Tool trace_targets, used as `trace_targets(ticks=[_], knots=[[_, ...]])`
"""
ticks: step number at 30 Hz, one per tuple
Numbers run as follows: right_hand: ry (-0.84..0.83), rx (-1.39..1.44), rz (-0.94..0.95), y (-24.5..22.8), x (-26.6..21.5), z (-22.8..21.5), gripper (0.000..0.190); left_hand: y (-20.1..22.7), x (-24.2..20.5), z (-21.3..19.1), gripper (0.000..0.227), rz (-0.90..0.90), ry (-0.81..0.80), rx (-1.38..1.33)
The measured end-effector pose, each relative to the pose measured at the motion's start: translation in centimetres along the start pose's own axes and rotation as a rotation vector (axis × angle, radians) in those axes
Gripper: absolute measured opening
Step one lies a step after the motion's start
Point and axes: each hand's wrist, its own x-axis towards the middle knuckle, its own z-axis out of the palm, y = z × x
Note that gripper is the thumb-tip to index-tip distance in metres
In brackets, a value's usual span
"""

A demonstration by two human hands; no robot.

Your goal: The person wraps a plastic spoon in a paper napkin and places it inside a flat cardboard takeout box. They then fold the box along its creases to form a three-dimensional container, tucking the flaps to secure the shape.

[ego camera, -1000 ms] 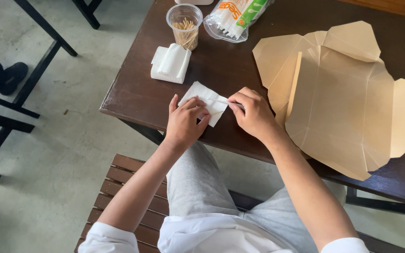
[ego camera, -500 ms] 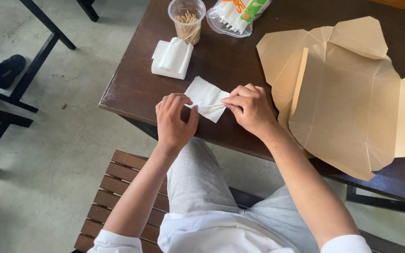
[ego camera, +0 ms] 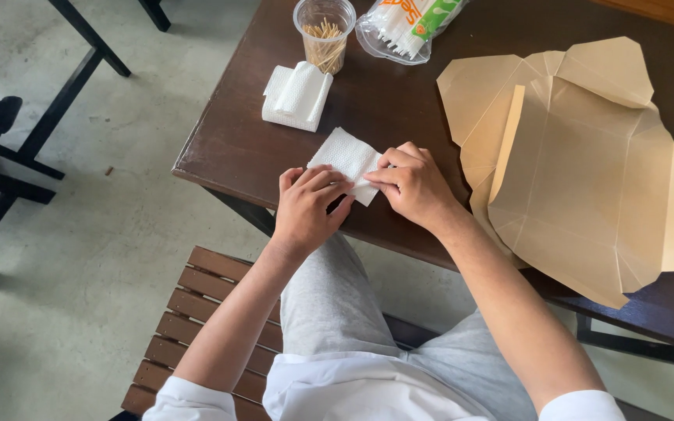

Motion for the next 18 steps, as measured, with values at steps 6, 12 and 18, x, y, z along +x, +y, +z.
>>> trace_targets(ticks=[6,12,18], knots=[[-0.017,0.022,0.024,-0.4,0.1,-0.3,0.004,-0.3,-0.3,0.3,0.012,0.012,0.003,0.03],[-0.005,-0.003,0.029,-1.2,-0.6,-0.8,0.004,0.9,0.1,-1.1,0.028,0.008,-0.024,0.022],[-0.003,-0.014,0.0,-1.6,-1.2,-1.5,0.003,1.8,0.5,-2.6,0.055,0.003,-0.126,0.079]])
